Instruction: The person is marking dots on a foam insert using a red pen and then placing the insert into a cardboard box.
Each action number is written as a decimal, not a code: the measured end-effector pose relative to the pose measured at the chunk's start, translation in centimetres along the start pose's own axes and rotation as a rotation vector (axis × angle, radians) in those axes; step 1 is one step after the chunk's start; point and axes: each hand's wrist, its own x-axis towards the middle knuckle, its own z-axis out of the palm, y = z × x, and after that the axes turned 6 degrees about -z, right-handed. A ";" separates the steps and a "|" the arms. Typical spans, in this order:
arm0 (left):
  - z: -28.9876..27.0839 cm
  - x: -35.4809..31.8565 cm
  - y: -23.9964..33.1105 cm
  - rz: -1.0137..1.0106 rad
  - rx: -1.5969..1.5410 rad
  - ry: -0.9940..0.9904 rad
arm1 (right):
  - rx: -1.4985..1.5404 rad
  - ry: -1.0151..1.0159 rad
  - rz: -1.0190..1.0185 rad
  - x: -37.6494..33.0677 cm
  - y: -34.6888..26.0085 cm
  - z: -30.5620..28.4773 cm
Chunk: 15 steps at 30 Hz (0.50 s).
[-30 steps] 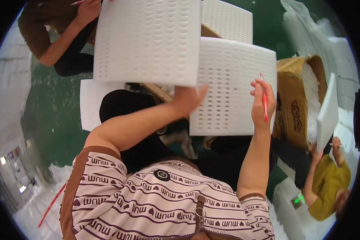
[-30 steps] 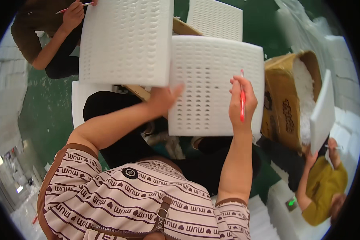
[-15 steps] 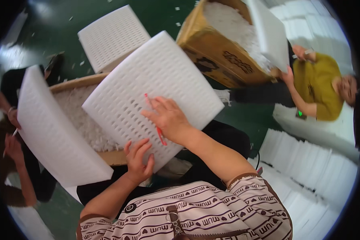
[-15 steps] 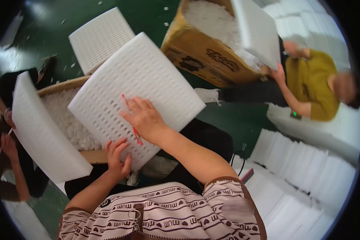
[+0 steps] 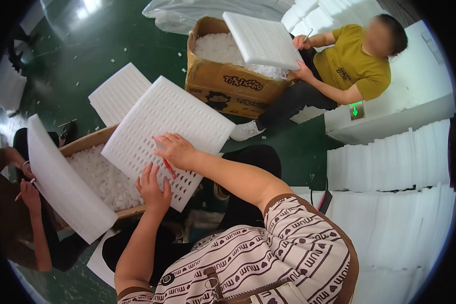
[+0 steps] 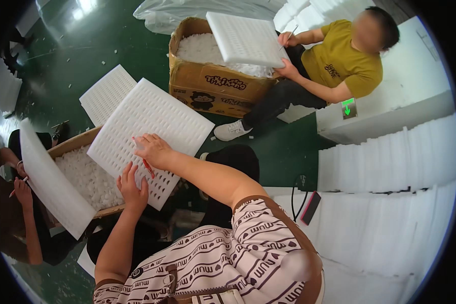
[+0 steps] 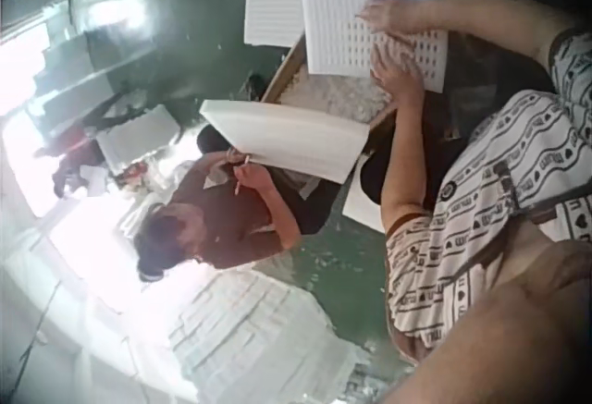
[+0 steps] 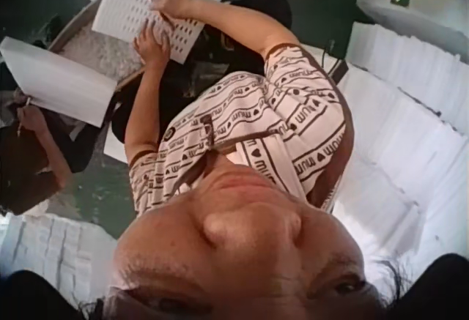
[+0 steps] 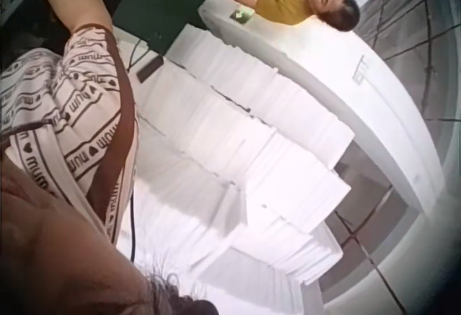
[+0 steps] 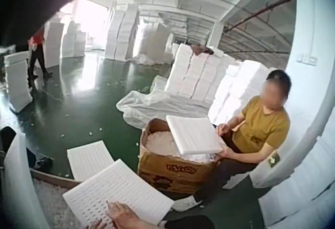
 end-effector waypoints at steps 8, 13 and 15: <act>0.5 1.4 -2.0 -0.037 0.129 0.062 | -0.141 0.005 -0.013 0.5 0.8 1.0; 1.5 0.1 -2.5 0.009 0.105 0.120 | -0.108 0.103 -0.036 -1.1 0.2 1.1; 0.3 -0.1 0.3 0.040 0.055 0.120 | -0.120 -0.048 0.004 -2.0 -0.2 0.2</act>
